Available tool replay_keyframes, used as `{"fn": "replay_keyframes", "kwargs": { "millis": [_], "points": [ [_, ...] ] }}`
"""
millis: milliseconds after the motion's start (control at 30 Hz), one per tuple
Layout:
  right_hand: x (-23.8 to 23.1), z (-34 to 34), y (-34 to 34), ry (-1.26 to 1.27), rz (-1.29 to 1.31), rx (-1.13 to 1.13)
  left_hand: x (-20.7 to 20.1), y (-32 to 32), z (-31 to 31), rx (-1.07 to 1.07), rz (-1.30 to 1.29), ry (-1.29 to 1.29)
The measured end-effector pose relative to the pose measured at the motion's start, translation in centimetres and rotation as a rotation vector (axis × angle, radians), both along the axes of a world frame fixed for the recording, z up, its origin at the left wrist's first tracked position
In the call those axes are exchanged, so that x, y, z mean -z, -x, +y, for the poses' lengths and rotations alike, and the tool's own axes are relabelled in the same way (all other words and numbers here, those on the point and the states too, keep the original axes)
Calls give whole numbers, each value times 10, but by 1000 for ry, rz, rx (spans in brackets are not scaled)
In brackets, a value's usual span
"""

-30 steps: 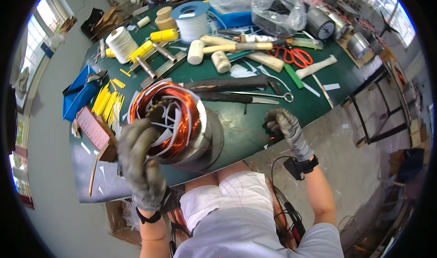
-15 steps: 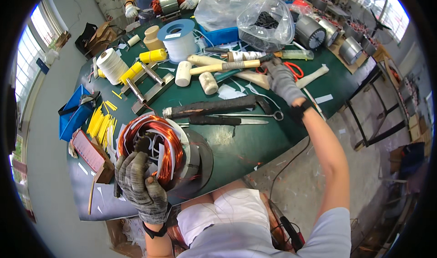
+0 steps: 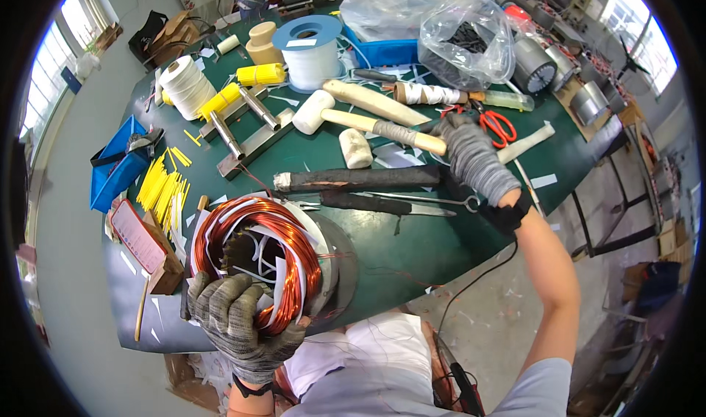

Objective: The person is winding and organizing copper wire coils within a motor stator, using tools to secure and trim the wires.

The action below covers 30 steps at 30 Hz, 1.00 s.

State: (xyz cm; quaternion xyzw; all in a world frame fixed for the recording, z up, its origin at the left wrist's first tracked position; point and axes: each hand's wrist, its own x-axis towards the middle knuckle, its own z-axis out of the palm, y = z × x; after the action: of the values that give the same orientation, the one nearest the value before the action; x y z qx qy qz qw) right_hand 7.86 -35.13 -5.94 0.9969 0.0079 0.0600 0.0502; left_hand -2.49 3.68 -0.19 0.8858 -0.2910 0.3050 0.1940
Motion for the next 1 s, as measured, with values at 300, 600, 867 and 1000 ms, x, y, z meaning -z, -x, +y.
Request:
{"fn": "replay_keyframes", "kwargs": {
  "millis": [300,600,867,1000],
  "points": [
    [26,-2,-76,14,-114,-428,7,0,3,-22,27,9],
    [2,-11,-94,-652,-18,-288,6,-5,8,22,74,-22],
    [14,20,-44,-10,-364,-383,8,-5,8,15,71,-14],
    [-5,59,12,-270,-343,-150,8,0,8,11,67,-11]
  ]
}}
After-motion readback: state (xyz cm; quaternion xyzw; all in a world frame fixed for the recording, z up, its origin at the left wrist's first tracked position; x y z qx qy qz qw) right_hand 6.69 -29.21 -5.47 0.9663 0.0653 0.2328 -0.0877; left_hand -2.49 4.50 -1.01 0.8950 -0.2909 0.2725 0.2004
